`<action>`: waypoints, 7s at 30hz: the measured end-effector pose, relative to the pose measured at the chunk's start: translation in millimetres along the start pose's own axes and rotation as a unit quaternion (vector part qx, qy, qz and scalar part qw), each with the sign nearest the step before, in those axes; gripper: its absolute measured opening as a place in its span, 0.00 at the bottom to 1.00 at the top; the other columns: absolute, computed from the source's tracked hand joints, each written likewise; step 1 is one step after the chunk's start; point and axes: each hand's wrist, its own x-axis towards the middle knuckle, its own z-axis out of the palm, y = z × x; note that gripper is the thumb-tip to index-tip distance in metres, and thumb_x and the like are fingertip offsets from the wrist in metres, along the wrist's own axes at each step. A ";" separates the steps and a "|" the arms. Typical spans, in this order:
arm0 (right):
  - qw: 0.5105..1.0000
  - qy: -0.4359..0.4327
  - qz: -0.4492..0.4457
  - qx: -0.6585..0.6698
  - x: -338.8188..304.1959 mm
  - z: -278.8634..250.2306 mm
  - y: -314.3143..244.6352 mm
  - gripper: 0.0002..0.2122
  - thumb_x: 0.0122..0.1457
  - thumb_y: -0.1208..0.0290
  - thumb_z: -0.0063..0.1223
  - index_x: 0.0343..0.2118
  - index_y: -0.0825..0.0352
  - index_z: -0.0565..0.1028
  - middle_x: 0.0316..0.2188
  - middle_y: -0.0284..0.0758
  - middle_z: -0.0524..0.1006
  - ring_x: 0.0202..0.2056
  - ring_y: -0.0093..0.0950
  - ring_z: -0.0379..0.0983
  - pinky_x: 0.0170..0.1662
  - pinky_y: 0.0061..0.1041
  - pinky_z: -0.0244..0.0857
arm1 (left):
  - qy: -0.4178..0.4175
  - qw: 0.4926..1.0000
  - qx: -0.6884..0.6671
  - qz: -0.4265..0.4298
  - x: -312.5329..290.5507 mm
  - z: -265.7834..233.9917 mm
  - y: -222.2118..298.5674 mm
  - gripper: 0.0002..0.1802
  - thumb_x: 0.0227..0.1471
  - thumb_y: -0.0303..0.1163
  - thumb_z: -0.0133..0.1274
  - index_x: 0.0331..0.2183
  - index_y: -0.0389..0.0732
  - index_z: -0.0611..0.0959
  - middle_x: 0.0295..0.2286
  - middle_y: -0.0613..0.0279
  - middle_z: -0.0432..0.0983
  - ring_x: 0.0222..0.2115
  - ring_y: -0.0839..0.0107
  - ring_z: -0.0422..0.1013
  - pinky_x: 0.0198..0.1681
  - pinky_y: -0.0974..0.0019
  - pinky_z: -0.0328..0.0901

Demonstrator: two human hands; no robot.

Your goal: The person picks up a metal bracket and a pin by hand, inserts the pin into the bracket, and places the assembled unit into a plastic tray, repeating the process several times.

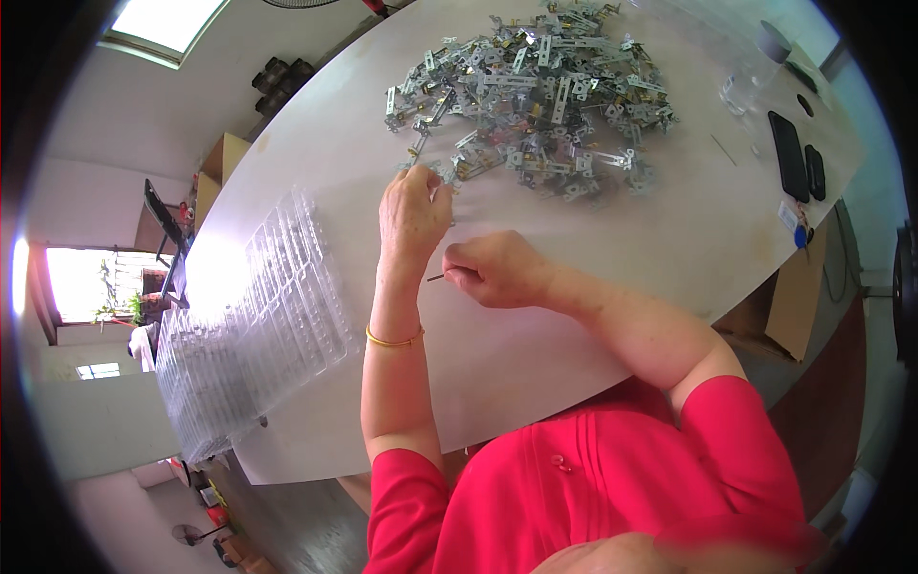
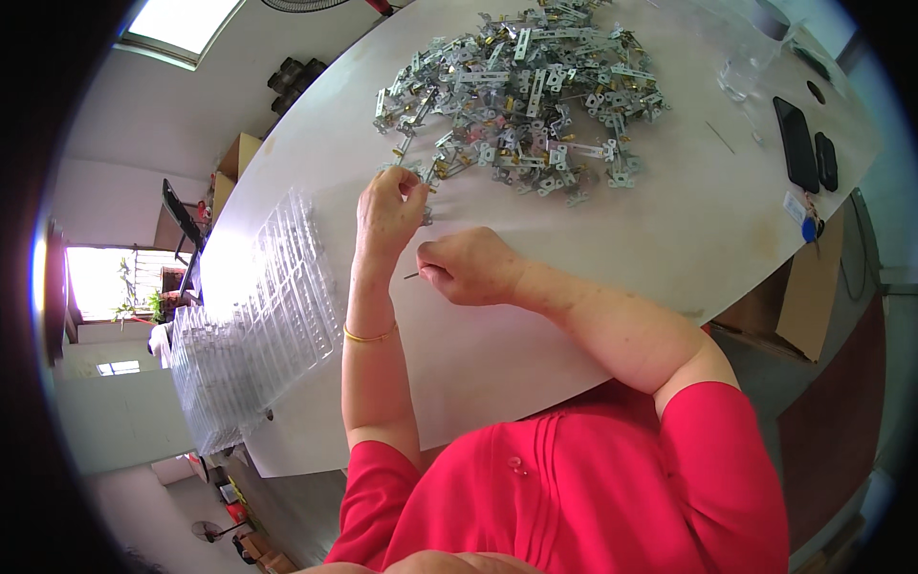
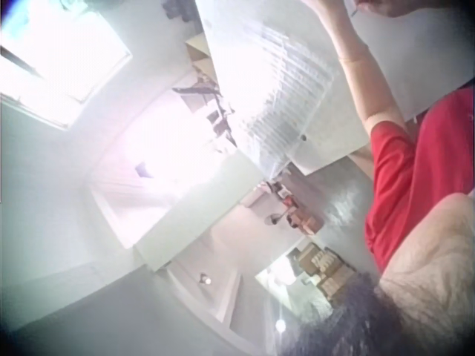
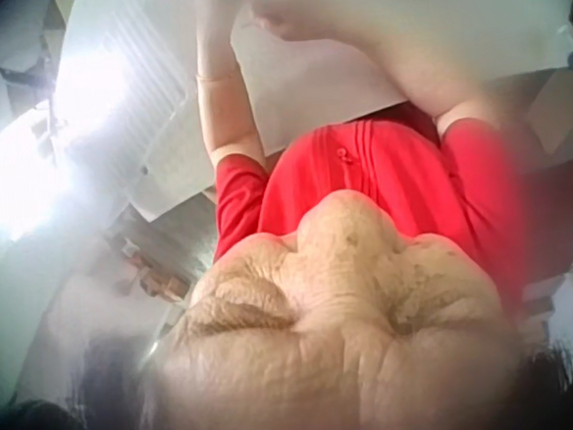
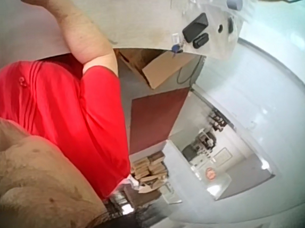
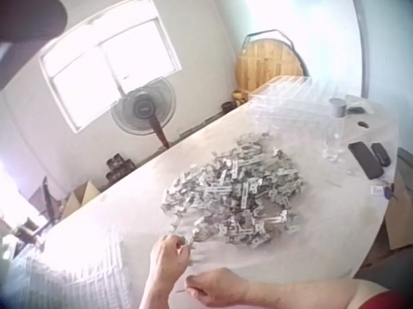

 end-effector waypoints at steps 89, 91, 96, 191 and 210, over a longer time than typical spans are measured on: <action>0.984 0.159 0.069 0.050 36.3 18.8 -3.1 0.01 0.62 0.77 0.57 0.35 0.67 0.76 0.21 0.29 0.76 0.23 0.15 0.67 0.27 0.20 0.64 | 0.067 0.771 -0.581 -0.250 -94.3 -11.8 -33.1 0.13 0.61 0.30 0.56 0.45 0.34 0.81 0.26 0.70 0.72 0.18 0.84 0.63 0.21 0.78 0.58; 0.983 0.160 0.075 0.048 35.1 18.9 -0.4 0.01 0.62 0.77 0.57 0.35 0.67 0.76 0.21 0.28 0.75 0.22 0.15 0.67 0.27 0.19 0.64 | 0.064 0.772 -0.582 -0.248 -93.6 -10.5 -31.3 0.13 0.61 0.30 0.56 0.45 0.34 0.81 0.27 0.70 0.72 0.18 0.85 0.63 0.21 0.79 0.57; 0.980 0.136 0.105 0.105 34.6 22.4 1.6 0.06 0.63 0.75 0.56 0.42 0.66 0.75 0.20 0.29 0.74 0.22 0.16 0.66 0.27 0.19 0.63 | 0.077 0.823 -0.514 -0.228 -96.0 -10.2 -33.0 0.12 0.60 0.29 0.57 0.44 0.35 0.83 0.27 0.72 0.74 0.18 0.87 0.62 0.20 0.80 0.56; 0.980 0.041 -0.002 0.197 31.9 3.7 3.0 0.02 0.66 0.77 0.52 0.39 0.66 0.75 0.43 0.33 0.78 0.41 0.21 0.73 0.48 0.23 0.69 | -0.041 0.723 -0.640 -0.257 -95.7 -20.4 -38.1 0.10 0.62 0.34 0.54 0.38 0.36 0.79 0.25 0.62 0.76 0.14 0.78 0.65 0.19 0.73 0.62; 0.874 0.117 0.194 0.429 35.8 15.1 11.0 0.07 0.67 0.68 0.55 0.40 0.66 0.76 0.38 0.30 0.78 0.40 0.19 0.73 0.49 0.23 0.71 | 0.089 0.751 -0.646 -0.103 -96.1 1.5 -36.3 0.15 0.69 0.33 0.44 0.50 0.37 0.77 0.49 0.52 0.76 0.54 0.62 0.70 0.55 0.59 0.69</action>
